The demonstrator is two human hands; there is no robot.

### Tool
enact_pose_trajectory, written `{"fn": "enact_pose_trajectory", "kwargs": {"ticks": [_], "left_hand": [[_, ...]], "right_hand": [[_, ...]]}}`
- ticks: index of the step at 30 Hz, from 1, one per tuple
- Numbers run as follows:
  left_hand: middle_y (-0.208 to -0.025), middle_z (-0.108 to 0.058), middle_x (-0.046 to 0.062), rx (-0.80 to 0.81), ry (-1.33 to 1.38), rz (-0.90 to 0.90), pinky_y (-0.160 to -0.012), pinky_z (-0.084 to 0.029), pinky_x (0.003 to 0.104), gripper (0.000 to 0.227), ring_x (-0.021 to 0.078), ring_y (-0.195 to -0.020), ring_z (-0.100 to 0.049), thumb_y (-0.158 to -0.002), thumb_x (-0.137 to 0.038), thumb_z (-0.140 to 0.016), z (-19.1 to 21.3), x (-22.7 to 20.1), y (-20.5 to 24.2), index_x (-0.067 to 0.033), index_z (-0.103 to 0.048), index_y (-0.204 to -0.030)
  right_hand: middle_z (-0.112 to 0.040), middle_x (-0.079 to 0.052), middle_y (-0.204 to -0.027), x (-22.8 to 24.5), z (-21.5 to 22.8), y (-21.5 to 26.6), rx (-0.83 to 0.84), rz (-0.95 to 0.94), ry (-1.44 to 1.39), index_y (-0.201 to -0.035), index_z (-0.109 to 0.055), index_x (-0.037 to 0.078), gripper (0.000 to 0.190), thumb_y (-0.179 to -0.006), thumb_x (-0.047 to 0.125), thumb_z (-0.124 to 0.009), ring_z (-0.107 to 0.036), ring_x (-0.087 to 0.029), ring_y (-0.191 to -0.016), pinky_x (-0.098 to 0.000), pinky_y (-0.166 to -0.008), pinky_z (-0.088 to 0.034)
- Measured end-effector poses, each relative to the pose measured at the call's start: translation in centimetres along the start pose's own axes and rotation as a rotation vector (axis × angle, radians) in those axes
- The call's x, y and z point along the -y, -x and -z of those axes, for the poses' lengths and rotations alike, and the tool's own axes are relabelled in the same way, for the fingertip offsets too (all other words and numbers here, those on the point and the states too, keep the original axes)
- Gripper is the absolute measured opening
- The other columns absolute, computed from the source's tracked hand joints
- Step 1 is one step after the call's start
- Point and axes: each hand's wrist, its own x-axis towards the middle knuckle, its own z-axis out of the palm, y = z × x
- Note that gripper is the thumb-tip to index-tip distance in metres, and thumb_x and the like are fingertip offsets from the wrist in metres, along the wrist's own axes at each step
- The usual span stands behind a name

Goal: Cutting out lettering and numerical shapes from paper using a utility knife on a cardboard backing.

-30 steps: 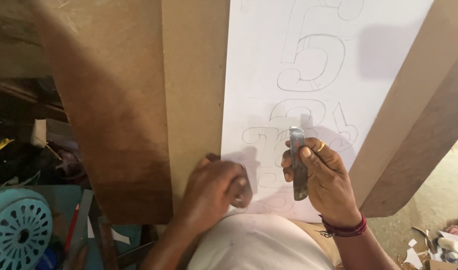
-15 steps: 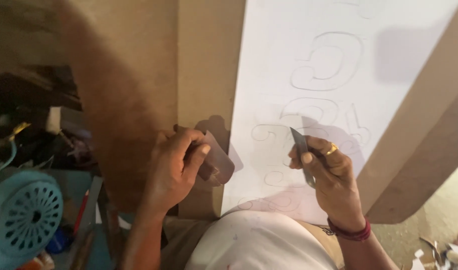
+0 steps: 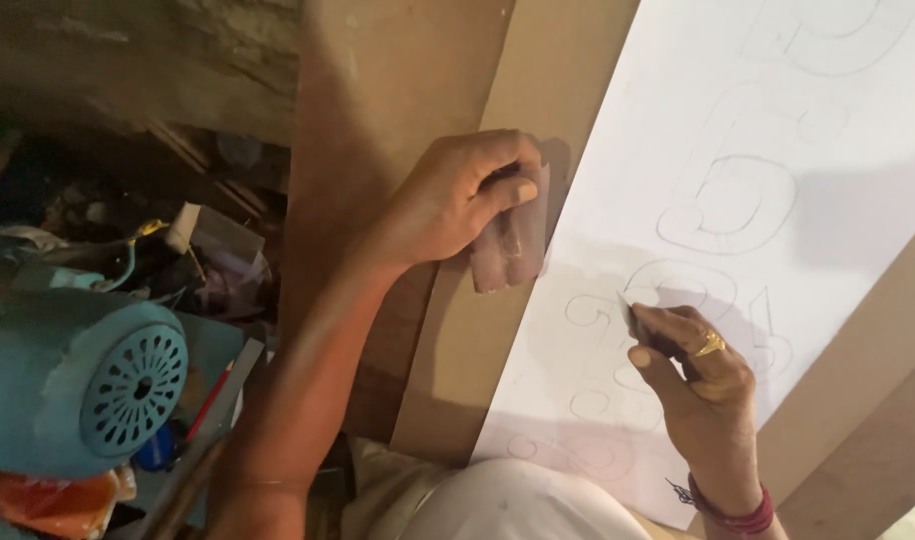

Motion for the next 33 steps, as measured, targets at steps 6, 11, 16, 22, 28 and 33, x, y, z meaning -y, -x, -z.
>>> {"fn": "enact_pose_trajectory", "kwargs": {"ticks": [6,11,16,22,28,33], "left_hand": [[-0.104,-0.074,0.005,-0.141,-0.779,-0.169,-0.072,-0.056,0.045,0.019,0.0275,-0.083,-0.073,-0.093,-0.02,-0.071,0.8,1.3,-0.9,-0.0069,-0.064,-0.104],[-0.104,-0.073,0.007,-0.092,-0.858,-0.111,-0.068,-0.057,0.044,0.019,0.0297,-0.08,-0.073,-0.092,-0.017,-0.072,1.4,1.0,-0.8,-0.0059,-0.065,-0.106],[-0.112,-0.07,0.012,-0.08,-0.856,-0.115,-0.067,-0.057,0.043,0.018,0.0291,-0.078,-0.073,-0.09,-0.015,-0.075,1.5,1.5,-1.0,-0.0051,-0.063,-0.099],[-0.101,-0.062,0.013,-0.136,-0.777,-0.158,-0.062,-0.054,0.045,0.031,0.0315,-0.072,-0.069,-0.086,-0.014,-0.079,1.6,1.6,-0.8,-0.0001,-0.061,-0.108],[-0.099,-0.053,0.009,-0.203,-0.742,-0.181,-0.071,-0.052,0.046,0.025,0.0274,-0.077,-0.065,-0.088,-0.013,-0.078,1.6,2.3,-0.4,-0.0057,-0.062,-0.105],[-0.101,-0.053,0.009,-0.206,-0.703,-0.197,-0.075,-0.051,0.048,0.018,0.0282,-0.079,-0.064,-0.094,-0.012,-0.075,1.6,2.5,-0.4,-0.0052,-0.063,-0.106]], "right_hand": [[-0.066,-0.005,-0.095,1.2,-1.4,-2.7,-0.016,0.061,0.239,-0.122,-0.072,0.003,0.036,-0.087,-0.003,-0.075,-0.061,-0.012,-0.078,-0.0247,-0.066,-0.05],[-0.067,-0.008,-0.104,2.4,-4.3,-5.5,0.033,0.28,0.41,-0.122,-0.071,0.006,0.034,-0.089,0.002,-0.076,-0.067,-0.016,-0.083,-0.0284,-0.071,-0.055],[-0.065,-0.012,-0.107,3.0,-5.6,-8.0,0.032,0.413,0.629,-0.122,-0.074,0.008,0.03,-0.092,0.008,-0.076,-0.065,-0.025,-0.082,-0.0369,-0.069,-0.053],[-0.06,-0.011,-0.108,3.7,-6.4,-10.2,-0.019,0.453,0.725,-0.128,-0.074,0.009,0.033,-0.095,0.009,-0.076,-0.062,-0.026,-0.083,-0.0386,-0.071,-0.052],[-0.058,-0.008,-0.108,3.0,-7.7,-10.6,-0.037,0.505,0.92,-0.125,-0.076,0.011,0.032,-0.093,0.011,-0.079,-0.062,-0.025,-0.083,-0.0391,-0.067,-0.051],[-0.059,-0.007,-0.112,2.2,-7.6,-10.2,-0.041,0.484,1.013,-0.112,-0.073,0.007,0.016,-0.097,0.012,-0.077,-0.063,-0.024,-0.093,-0.0397,-0.072,-0.051]]}}
